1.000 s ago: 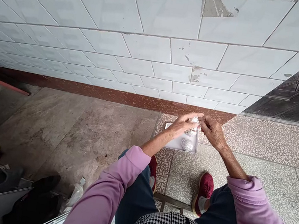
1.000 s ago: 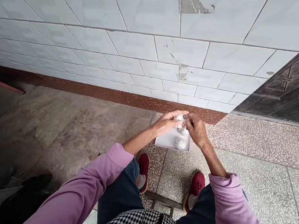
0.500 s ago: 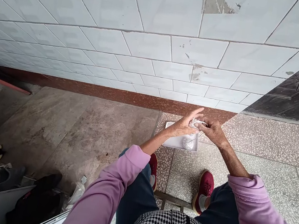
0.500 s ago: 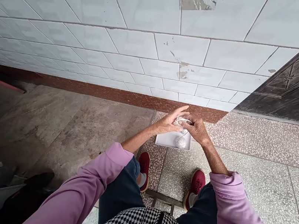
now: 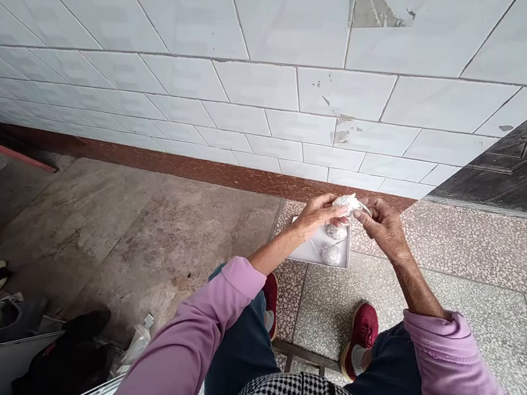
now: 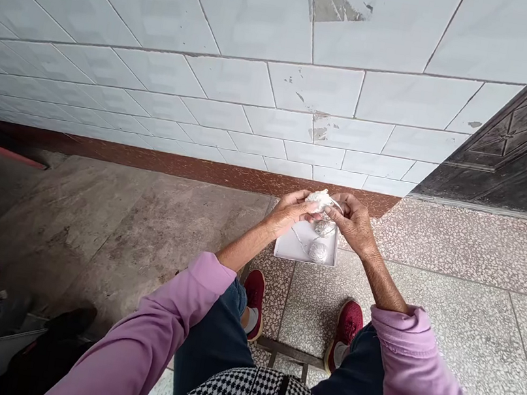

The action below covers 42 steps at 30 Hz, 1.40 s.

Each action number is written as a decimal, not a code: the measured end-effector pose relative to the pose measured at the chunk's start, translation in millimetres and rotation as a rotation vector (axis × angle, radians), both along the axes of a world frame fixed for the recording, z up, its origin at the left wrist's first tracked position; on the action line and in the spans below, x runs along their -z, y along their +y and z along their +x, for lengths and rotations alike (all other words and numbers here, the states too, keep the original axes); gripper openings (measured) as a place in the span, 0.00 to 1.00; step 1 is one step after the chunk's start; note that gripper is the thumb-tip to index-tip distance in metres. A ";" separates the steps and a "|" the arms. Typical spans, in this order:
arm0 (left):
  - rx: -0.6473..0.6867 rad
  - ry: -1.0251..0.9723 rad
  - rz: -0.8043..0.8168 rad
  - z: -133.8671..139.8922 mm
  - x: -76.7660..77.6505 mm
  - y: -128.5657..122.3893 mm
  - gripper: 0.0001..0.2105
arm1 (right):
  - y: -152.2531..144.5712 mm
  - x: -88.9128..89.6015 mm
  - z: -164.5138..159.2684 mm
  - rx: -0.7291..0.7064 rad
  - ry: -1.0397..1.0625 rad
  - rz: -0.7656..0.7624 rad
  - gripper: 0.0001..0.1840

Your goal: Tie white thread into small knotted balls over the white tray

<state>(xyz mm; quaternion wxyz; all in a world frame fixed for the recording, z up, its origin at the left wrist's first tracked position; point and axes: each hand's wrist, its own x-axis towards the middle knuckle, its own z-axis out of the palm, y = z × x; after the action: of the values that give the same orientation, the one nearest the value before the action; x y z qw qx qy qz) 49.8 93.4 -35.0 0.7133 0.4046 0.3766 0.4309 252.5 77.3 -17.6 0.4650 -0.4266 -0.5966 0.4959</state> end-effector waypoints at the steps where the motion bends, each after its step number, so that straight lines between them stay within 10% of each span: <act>1: -0.021 -0.002 -0.009 -1.7 -0.5 1.7 0.30 | -0.5 -0.7 1.6 -0.011 0.002 0.000 0.27; 12: 0.033 -0.096 -0.177 -12.4 -7.6 4.8 0.23 | 8.6 5.7 19.1 -0.105 -0.283 0.095 0.31; 20: 0.383 0.035 -0.168 -12.4 -14.1 -5.9 0.20 | 16.9 15.5 32.1 -0.075 -0.420 0.110 0.32; 32: 0.404 0.322 -0.035 -10.7 -16.8 -7.0 0.15 | 3.8 -0.3 20.5 0.025 -0.352 0.180 0.32; 42: 0.144 0.324 0.074 -6.2 -6.8 -5.7 0.20 | -8.5 -4.5 6.7 0.081 -0.346 0.160 0.30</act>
<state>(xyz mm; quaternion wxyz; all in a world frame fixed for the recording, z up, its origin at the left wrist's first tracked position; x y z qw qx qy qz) 43.6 87.8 -28.2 0.6570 0.5206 0.4404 0.3216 259.2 68.7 -13.1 0.4076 -0.4908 -0.6875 0.3469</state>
